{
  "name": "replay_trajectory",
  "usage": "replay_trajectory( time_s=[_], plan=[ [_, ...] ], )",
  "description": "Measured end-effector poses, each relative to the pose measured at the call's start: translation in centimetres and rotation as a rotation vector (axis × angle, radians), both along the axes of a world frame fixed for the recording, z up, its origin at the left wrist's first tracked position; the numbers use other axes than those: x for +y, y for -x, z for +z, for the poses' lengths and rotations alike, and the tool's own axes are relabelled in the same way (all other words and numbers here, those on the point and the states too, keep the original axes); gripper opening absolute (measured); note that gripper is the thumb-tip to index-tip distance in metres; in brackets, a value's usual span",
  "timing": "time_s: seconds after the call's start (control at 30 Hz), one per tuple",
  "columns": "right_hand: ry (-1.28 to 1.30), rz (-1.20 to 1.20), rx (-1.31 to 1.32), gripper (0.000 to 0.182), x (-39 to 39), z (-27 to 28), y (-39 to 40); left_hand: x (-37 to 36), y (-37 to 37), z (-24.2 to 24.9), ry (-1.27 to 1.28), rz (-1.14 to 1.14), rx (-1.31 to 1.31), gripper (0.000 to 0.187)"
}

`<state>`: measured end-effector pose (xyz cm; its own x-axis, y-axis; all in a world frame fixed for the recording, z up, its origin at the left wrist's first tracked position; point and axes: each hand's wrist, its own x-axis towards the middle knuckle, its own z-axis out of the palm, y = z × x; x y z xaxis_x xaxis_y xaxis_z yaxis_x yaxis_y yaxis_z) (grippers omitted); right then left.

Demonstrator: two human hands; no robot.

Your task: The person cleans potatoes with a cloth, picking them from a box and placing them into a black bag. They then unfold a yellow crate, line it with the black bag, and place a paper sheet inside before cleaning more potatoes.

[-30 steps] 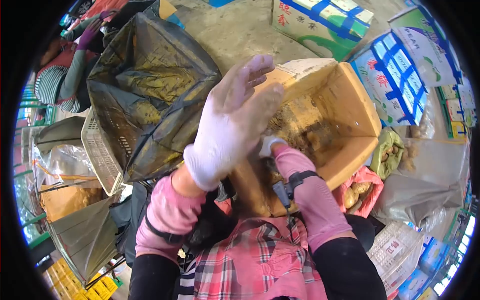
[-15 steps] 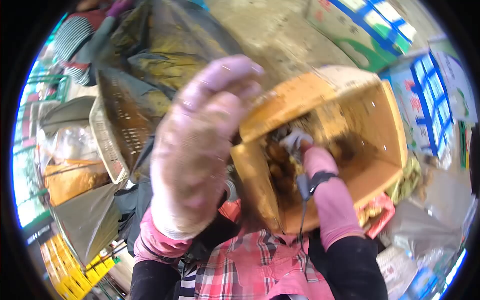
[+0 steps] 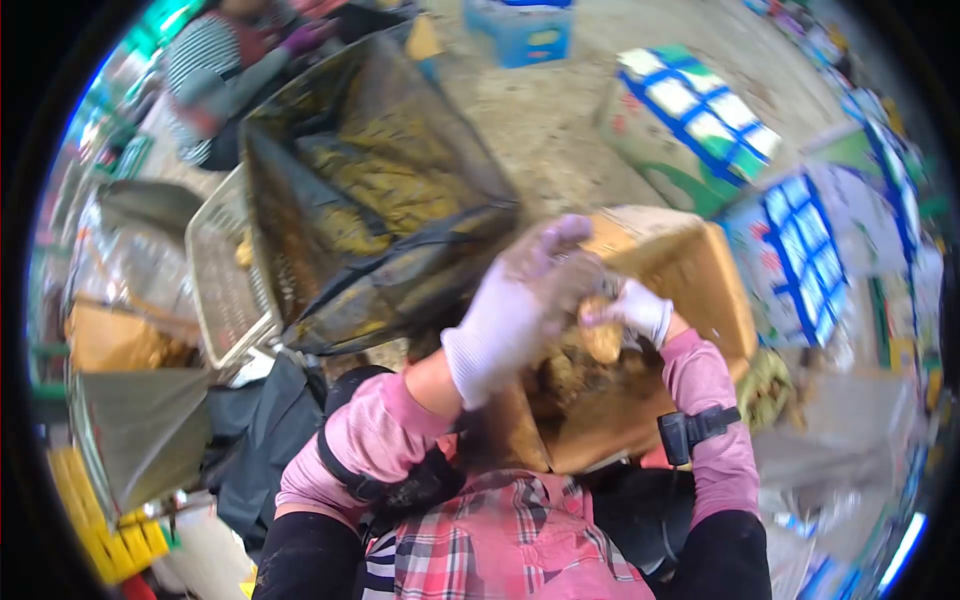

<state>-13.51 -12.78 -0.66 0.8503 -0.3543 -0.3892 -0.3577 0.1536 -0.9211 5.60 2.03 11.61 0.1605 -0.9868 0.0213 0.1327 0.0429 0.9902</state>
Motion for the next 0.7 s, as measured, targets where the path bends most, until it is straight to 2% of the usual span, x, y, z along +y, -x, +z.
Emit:
replay_trajectory(
  time_s=[0.03, 0.07, 0.1, 0.13, 0.2, 0.23, 0.27, 0.33, 0.37, 0.4, 0.43, 0.5, 0.53, 0.57, 0.63, 0.67, 0.7],
  plan=[
    [-0.056, -0.123, -0.080, 0.061, 0.6, 3.1, 1.4, 0.0, 1.1, 0.8, -0.088, 0.009, 0.331, 0.039],
    [-0.103, -0.238, -0.178, 0.062, 1.4, 6.0, 2.4, -0.1, 1.9, 0.5, -0.129, 0.021, 0.372, 0.042],
    [-0.077, -0.376, -0.245, 0.059, 2.8, 9.2, 2.9, -0.5, 2.4, 0.1, -0.186, -0.030, 0.285, 0.044],
    [0.054, -0.483, -0.314, 0.052, 4.1, 11.5, 3.3, -1.2, 2.8, -0.4, -0.235, -0.065, 0.192, 0.046],
    [0.305, -0.714, -0.256, 0.049, 6.4, 14.8, 4.0, -2.0, 4.2, -1.0, -0.358, -0.401, 0.665, 0.052],
    [0.427, -0.842, -0.262, 0.042, 5.8, 12.1, 4.7, -2.2, 5.1, -0.6, -0.321, -0.439, 0.579, 0.054],
    [0.436, -0.971, -0.269, 0.036, 6.9, 12.4, 4.5, -2.4, 6.0, 0.3, -0.281, -0.474, 0.493, 0.056],
    [0.398, -1.100, -0.127, 0.035, 6.4, 11.5, 5.6, -3.2, 6.3, 1.0, -0.318, -0.483, 0.602, 0.056],
    [0.376, -1.148, -0.056, 0.035, 6.0, 11.2, 6.2, -4.0, 6.4, -0.5, -0.339, -0.488, 0.708, 0.056],
    [0.368, -1.197, -0.266, 0.034, 5.8, 11.1, 6.1, -4.6, 6.0, -1.1, -0.349, -0.500, 0.737, 0.057],
    [0.356, -1.220, -0.481, 0.034, 5.6, 10.9, 5.9, -5.2, 5.7, -1.5, -0.355, -0.507, 0.776, 0.058],
    [0.435, -1.041, -0.614, 0.030, 7.2, 12.0, 5.2, -6.4, 4.9, -2.9, -0.326, -0.571, 0.824, 0.059],
    [0.478, -0.954, -0.677, 0.031, 7.8, 12.7, 4.9, -6.9, 5.4, -3.6, -0.097, -0.494, 0.607, 0.058],
    [1.032, -0.753, -0.398, 0.034, 7.9, 13.0, 4.6, -7.3, 6.4, -3.9, 0.125, -0.412, 0.387, 0.058],
    [1.526, -0.570, -0.084, 0.048, 8.2, 12.1, 3.1, -7.5, 7.4, -5.9, 0.162, -0.331, 0.332, 0.055],
    [1.440, -0.662, -0.091, 0.046, 7.7, 11.0, 3.1, -7.6, 7.9, -6.9, 0.179, -0.289, 0.303, 0.055],
    [1.355, -0.746, -0.094, 0.045, 6.5, 10.1, 3.0, -8.9, 7.8, -8.1, 0.223, -0.274, 0.067, 0.053]
  ],
)
